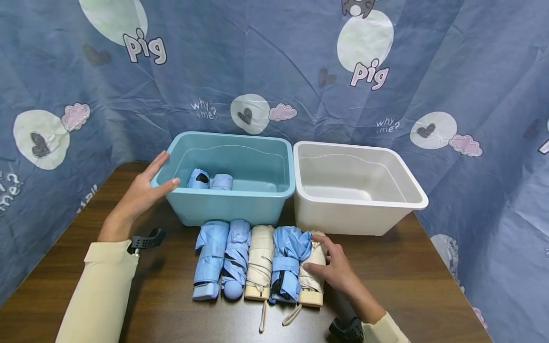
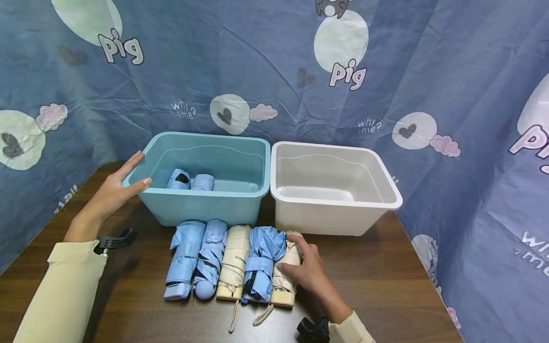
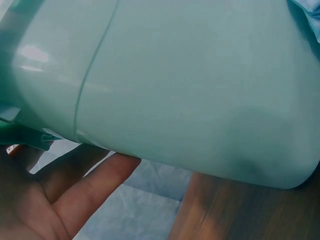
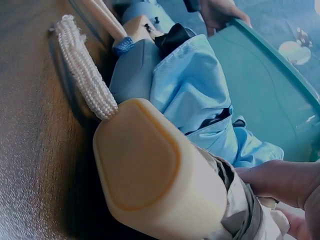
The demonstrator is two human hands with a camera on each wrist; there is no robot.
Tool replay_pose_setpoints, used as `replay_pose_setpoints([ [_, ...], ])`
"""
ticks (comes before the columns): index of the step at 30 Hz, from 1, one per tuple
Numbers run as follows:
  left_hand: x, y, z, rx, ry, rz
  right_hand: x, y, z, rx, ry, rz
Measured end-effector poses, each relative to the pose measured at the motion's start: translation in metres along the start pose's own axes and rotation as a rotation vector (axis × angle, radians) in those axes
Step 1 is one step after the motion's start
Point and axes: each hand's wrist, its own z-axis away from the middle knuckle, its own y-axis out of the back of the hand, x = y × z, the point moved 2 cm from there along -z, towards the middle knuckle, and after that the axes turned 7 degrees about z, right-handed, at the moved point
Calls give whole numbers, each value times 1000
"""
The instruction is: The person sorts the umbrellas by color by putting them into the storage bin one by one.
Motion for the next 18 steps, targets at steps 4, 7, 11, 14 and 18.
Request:
replay_pose_setpoints([
  [4,-1,1,0,0,8,-12,2,2,0,-12,-5,-39],
  [7,-2,0,1,-5,10,-16,6,6,2,-14,-14,-53],
  [11,-1,-1,0,-5,2,-13,10,13,4,-5,-51,-116],
  [14,0,0,-1,-3,3,-9,12,19,7,15,-88,-145],
  [18,1,0,1,1,13,-5,13,28,11,37,-127,-153],
])
